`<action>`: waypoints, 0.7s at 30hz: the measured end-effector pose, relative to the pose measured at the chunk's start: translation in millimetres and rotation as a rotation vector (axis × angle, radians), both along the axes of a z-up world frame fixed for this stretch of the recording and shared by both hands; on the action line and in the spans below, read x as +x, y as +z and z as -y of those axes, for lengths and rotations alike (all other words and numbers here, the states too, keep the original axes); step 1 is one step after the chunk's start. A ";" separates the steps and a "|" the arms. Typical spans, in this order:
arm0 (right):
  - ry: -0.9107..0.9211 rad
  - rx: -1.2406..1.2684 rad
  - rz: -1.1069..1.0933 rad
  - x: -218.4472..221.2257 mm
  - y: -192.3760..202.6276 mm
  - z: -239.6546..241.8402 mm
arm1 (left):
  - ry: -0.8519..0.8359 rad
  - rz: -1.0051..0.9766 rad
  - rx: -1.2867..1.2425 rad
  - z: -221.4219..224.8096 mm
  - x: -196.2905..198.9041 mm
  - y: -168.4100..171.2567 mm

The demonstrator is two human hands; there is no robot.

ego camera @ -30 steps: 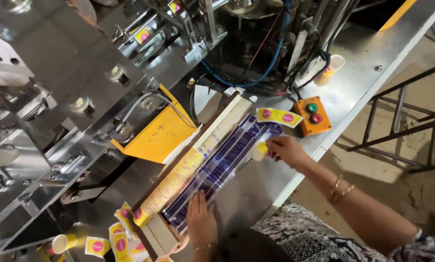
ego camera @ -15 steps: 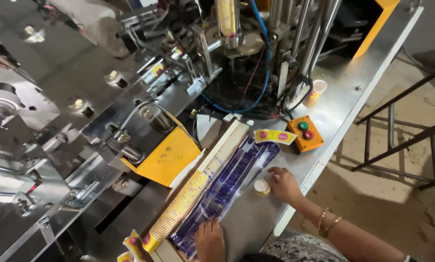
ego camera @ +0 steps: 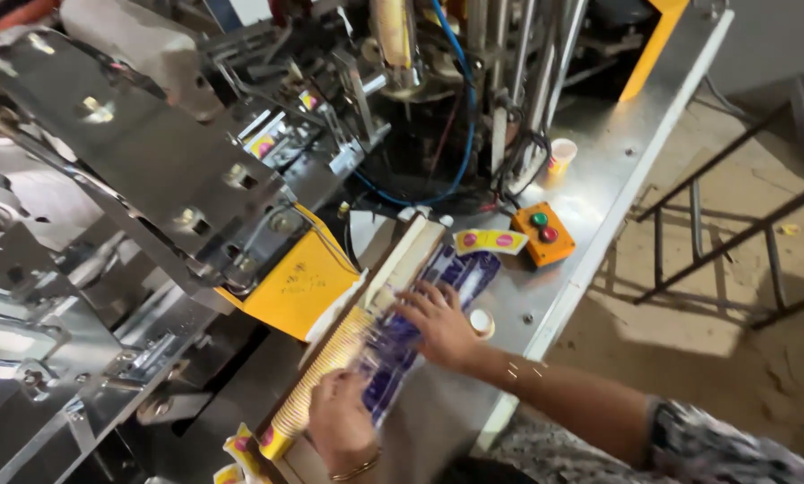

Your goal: The recorder is packaging stacks of paper cups into plastic sleeves and then into a cardboard box in a manufacturing environment.

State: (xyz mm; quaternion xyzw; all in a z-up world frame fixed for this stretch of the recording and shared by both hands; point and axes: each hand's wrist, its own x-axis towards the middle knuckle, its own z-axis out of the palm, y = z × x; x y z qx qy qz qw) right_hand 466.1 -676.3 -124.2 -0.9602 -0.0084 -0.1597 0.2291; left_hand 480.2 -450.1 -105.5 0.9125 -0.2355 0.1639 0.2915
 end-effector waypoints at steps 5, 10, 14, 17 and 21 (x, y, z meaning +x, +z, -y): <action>-0.121 -0.060 0.117 37.2 -45.8 39.8 | 0.071 0.150 -0.061 -36.6 -11.0 44.4; -0.122 0.244 0.182 51.7 -35.5 42.0 | 0.131 0.208 -0.135 -60.1 -23.3 36.4; 0.005 0.773 -0.113 37.1 -12.4 2.6 | 0.241 -0.294 -0.136 -45.6 -41.6 27.1; 0.331 0.519 -0.109 11.0 -4.0 -28.0 | 0.261 -0.213 -0.125 -42.5 -45.1 -3.0; 0.433 0.093 -0.184 -14.6 28.8 -60.8 | 0.060 0.003 -0.247 -39.5 -43.7 -31.6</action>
